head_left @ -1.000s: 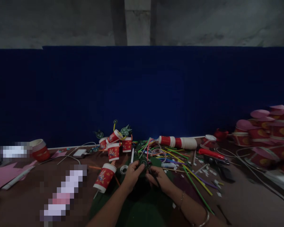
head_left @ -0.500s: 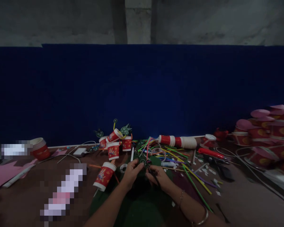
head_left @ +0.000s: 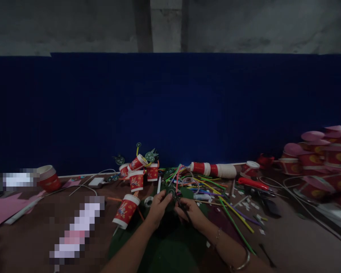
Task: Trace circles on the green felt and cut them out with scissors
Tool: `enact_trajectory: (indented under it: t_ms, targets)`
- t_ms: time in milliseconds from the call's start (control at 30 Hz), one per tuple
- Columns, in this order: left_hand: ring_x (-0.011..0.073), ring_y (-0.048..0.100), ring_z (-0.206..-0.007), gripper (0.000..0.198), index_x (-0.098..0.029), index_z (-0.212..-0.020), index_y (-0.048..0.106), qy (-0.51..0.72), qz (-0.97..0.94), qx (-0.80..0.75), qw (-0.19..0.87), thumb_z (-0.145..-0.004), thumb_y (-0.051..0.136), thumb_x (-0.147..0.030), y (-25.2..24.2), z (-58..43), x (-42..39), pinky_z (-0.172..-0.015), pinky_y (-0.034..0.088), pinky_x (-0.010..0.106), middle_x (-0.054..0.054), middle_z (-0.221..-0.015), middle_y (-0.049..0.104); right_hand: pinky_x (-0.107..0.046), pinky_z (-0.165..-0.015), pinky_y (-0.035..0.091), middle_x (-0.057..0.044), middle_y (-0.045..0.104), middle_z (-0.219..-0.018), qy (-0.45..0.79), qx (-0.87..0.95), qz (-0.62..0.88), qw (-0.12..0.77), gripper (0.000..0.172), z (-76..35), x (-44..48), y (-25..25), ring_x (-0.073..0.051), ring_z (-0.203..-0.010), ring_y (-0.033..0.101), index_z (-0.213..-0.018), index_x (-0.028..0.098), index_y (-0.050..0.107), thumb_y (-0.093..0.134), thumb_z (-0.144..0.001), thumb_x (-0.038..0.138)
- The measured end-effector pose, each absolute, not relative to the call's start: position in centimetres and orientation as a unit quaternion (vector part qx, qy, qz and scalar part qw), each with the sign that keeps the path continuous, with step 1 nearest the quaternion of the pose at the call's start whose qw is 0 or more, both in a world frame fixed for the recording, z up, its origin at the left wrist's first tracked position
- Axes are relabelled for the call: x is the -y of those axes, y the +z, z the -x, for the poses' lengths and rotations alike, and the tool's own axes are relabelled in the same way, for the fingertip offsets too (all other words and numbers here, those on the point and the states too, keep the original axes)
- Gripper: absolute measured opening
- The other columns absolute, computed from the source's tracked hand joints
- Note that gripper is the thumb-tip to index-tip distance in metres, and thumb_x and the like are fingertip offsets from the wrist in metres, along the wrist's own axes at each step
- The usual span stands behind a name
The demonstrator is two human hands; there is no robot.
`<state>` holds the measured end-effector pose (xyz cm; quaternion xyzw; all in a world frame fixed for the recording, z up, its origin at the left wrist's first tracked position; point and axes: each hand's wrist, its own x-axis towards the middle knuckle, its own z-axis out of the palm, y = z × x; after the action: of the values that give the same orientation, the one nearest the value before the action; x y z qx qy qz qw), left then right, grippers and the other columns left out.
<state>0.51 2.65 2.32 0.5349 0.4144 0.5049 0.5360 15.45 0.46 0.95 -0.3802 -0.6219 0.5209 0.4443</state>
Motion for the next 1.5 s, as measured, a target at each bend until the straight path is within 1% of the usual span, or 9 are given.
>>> enact_trajectory:
  t_ms: [233, 400, 500, 733, 967, 1067, 1233, 1400, 1500]
  targets:
    - [0.017, 0.056, -0.07, 0.029, -0.015, -0.075, 0.065, 0.489, -0.561, -0.412, 0.526, -0.068, 0.068, -0.043, 2.2, -0.28, -2.91, -0.066, 0.042, 0.026, 0.002, -0.069, 0.064, -0.019, -0.042, 0.031, 0.006, 0.047, -0.047, 0.534, 0.621, 0.36, 0.447, 0.042, -15.55, -0.41, 1.11, -0.007, -0.041, 0.041, -0.067, 0.017, 0.048, 0.065, -0.066, 0.055]
    - [0.0168, 0.056, -0.069, 0.03, -0.014, -0.075, 0.065, 0.485, -0.563, -0.407, 0.531, -0.067, 0.068, -0.043, 2.09, -0.22, -3.06, -0.065, 0.042, 0.027, 0.002, -0.068, 0.063, -0.019, -0.04, 0.03, 0.006, 0.045, -0.046, 0.523, 0.629, 0.361, 0.448, 0.042, -15.54, -0.52, 0.98, -0.007, -0.039, 0.04, -0.066, 0.017, 0.047, 0.062, -0.069, 0.057]
    - [0.0152, 0.054, -0.067, 0.031, -0.014, -0.076, 0.064, 0.485, -0.561, -0.404, 0.535, -0.067, 0.068, -0.044, 2.2, -0.21, -3.05, -0.064, 0.041, 0.025, 0.002, -0.068, 0.063, -0.019, -0.039, 0.029, 0.007, 0.044, -0.044, 0.522, 0.627, 0.369, 0.446, 0.042, -15.45, -0.48, 1.09, -0.006, -0.037, 0.038, -0.064, 0.018, 0.046, 0.064, -0.067, 0.056]
    - [0.0135, 0.052, -0.062, 0.03, -0.015, -0.069, 0.063, 0.485, -0.559, -0.41, 0.533, -0.068, 0.067, -0.044, 2.75, -0.31, -2.65, -0.06, 0.038, 0.023, 0.0, -0.063, 0.06, -0.018, -0.038, 0.029, 0.008, 0.042, -0.045, 0.524, 0.615, 0.381, 0.45, 0.04, -15.32, -0.59, 0.95, -0.005, -0.037, 0.037, -0.063, 0.018, 0.046, 0.066, -0.065, 0.053]
    - [0.0125, 0.047, -0.059, 0.036, -0.016, -0.058, 0.059, 0.502, -0.564, -0.439, 0.488, -0.069, 0.063, -0.05, 2.86, -0.83, -2.26, -0.058, 0.037, 0.024, -0.002, -0.056, 0.054, -0.019, -0.039, 0.03, 0.007, 0.044, -0.044, 0.513, 0.616, 0.392, 0.451, 0.041, -15.37, -0.54, 1.12, -0.006, -0.038, 0.038, -0.065, 0.018, 0.047, 0.063, -0.067, 0.055]
    - [0.0137, 0.049, -0.061, 0.036, -0.016, -0.059, 0.059, 0.496, -0.574, -0.437, 0.484, -0.07, 0.06, -0.051, 2.91, -0.8, -2.27, -0.059, 0.037, 0.024, -0.001, -0.057, 0.055, -0.019, -0.039, 0.03, 0.007, 0.044, -0.046, 0.517, 0.619, 0.388, 0.447, 0.041, -15.4, -0.47, 1.24, -0.006, -0.038, 0.039, -0.064, 0.017, 0.046, 0.064, -0.066, 0.055]
    - [0.0118, 0.044, -0.055, 0.036, -0.017, -0.055, 0.057, 0.481, -0.591, -0.438, 0.477, -0.07, 0.061, -0.049, 3.01, -0.52, -2.43, -0.056, 0.035, 0.023, -0.003, -0.053, 0.051, -0.02, -0.042, 0.032, 0.006, 0.046, -0.049, 0.529, 0.624, 0.365, 0.444, 0.043, -15.57, -0.52, 1.05, -0.007, -0.041, 0.042, -0.068, 0.017, 0.049, 0.064, -0.067, 0.057]
    - [0.0115, 0.044, -0.054, 0.038, -0.017, -0.055, 0.057, 0.467, -0.603, -0.44, 0.473, -0.07, 0.06, -0.051, 2.93, -0.42, -2.62, -0.054, 0.033, 0.023, -0.003, -0.052, 0.051, -0.02, -0.044, 0.033, 0.005, 0.047, -0.05, 0.519, 0.63, 0.365, 0.448, 0.044, -15.59, -0.49, 1.1, -0.007, -0.043, 0.041, -0.067, 0.017, 0.048, 0.061, -0.068, 0.059]
    - [0.011, 0.042, -0.052, 0.04, -0.016, -0.055, 0.056, 0.463, -0.607, -0.442, 0.471, -0.07, 0.058, -0.053, 2.91, -0.37, -2.73, -0.053, 0.033, 0.023, -0.003, -0.052, 0.05, -0.02, -0.041, 0.031, 0.006, 0.044, -0.048, 0.512, 0.633, 0.373, 0.445, 0.045, -15.54, -0.5, 1.21, -0.007, -0.041, 0.039, -0.065, 0.017, 0.046, 0.06, -0.068, 0.059]
